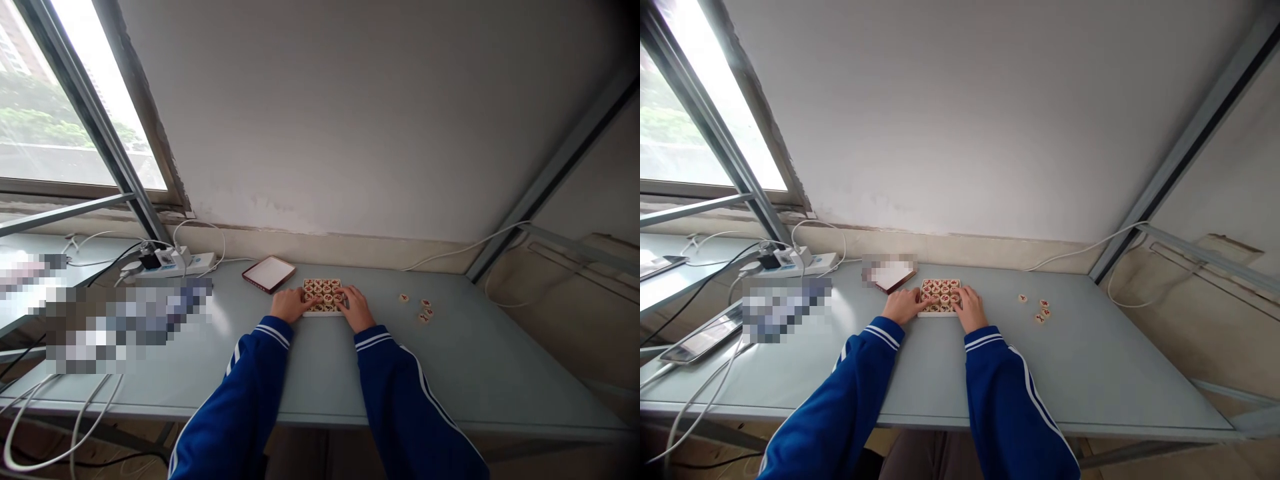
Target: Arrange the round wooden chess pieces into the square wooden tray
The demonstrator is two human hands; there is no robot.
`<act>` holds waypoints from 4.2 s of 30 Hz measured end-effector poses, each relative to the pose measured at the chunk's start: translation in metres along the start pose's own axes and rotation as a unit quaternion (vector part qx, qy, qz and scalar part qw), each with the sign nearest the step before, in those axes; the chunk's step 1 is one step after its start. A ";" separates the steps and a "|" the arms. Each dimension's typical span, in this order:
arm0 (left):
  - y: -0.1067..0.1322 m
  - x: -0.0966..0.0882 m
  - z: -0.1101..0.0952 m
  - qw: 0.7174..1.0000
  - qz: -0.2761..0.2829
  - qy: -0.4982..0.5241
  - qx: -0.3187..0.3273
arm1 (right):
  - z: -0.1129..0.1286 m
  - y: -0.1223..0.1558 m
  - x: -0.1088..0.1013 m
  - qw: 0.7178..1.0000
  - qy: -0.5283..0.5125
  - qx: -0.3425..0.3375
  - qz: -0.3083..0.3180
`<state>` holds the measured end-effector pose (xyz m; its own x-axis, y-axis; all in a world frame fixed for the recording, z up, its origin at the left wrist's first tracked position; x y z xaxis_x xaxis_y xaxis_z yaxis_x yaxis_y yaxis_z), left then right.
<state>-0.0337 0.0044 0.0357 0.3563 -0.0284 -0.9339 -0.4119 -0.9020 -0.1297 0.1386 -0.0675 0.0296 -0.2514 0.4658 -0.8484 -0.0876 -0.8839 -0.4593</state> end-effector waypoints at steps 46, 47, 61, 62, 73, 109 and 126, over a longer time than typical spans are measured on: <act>-0.011 0.016 0.017 0.985 -0.004 0.156 0.070 | -0.040 0.003 0.007 0.984 0.110 0.109 -0.086; -0.012 0.016 0.018 0.984 0.001 0.163 0.070 | -0.032 0.003 0.005 0.985 0.091 0.097 -0.110; -0.011 0.012 0.018 0.976 0.012 0.207 0.064 | 0.044 -0.008 0.023 0.998 0.041 0.001 -0.044; -0.011 0.012 0.017 0.978 0.007 0.200 0.058 | 0.041 -0.008 0.018 0.997 0.059 0.006 -0.045; -0.015 0.013 0.024 0.964 0.062 0.256 0.046 | -0.058 0.026 0.002 0.951 0.209 0.227 -0.019; -0.019 0.016 0.027 0.958 0.079 0.270 0.063 | -0.145 0.046 -0.019 0.952 0.036 0.268 -0.146; -0.019 0.017 0.027 0.957 0.069 0.276 0.062 | -0.006 0.004 0.015 0.986 -0.144 -0.006 -0.089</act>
<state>-0.0430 0.0326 0.0134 0.6661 -0.3970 -0.6314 -0.5708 -0.8163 -0.0890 0.1404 -0.0640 0.0132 -0.4965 0.5813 -0.6446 -0.1442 -0.7875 -0.5991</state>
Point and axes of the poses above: each hand's wrist, its own y-axis away from the middle knuckle, its own x-axis out of the palm, z = x × y, the point moved 2 cm from there along -y, towards the middle knuckle, and after that the axes turned 11 degrees about y, right-handed, at the moved point
